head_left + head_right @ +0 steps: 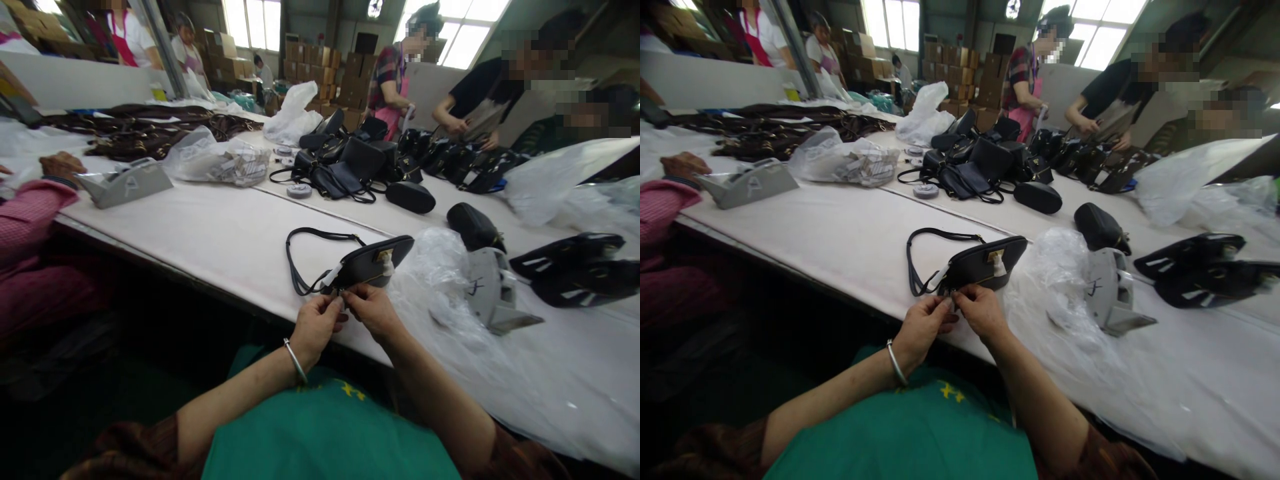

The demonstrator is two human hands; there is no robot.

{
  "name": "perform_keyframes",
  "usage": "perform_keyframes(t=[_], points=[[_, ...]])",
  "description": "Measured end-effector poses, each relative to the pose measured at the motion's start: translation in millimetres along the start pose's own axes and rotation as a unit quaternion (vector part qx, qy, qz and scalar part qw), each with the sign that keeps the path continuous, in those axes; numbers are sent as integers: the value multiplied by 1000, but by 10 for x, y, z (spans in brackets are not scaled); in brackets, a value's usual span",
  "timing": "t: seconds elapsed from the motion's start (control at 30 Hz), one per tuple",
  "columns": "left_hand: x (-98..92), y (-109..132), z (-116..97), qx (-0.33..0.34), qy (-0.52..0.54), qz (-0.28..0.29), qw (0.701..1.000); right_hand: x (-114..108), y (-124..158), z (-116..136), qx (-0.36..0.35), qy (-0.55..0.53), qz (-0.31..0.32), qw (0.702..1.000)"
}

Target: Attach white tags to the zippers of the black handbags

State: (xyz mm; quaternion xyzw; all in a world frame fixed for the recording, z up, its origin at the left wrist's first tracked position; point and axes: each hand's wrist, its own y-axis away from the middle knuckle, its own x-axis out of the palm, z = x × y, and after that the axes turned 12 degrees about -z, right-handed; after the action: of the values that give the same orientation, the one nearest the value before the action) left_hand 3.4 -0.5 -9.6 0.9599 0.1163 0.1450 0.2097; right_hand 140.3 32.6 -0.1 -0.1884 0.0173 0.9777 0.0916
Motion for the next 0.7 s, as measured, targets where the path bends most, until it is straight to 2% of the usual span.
perform_keyframes(t=[0.17,0.3,0.47,0.7], points=[[66,-3,-40,-82,75,12,994,-22,28,-12,18,-38,6,999],[46,-33,-24,-99,98,13,990,-38,50,-7,-18,16,0,1000],[26,-53,-15,-109,109,42,987,-42,67,19,-74,77,-15,994],[1,-96,1,-180,159,78,968,-23,94,0,-84,80,-33,993]])
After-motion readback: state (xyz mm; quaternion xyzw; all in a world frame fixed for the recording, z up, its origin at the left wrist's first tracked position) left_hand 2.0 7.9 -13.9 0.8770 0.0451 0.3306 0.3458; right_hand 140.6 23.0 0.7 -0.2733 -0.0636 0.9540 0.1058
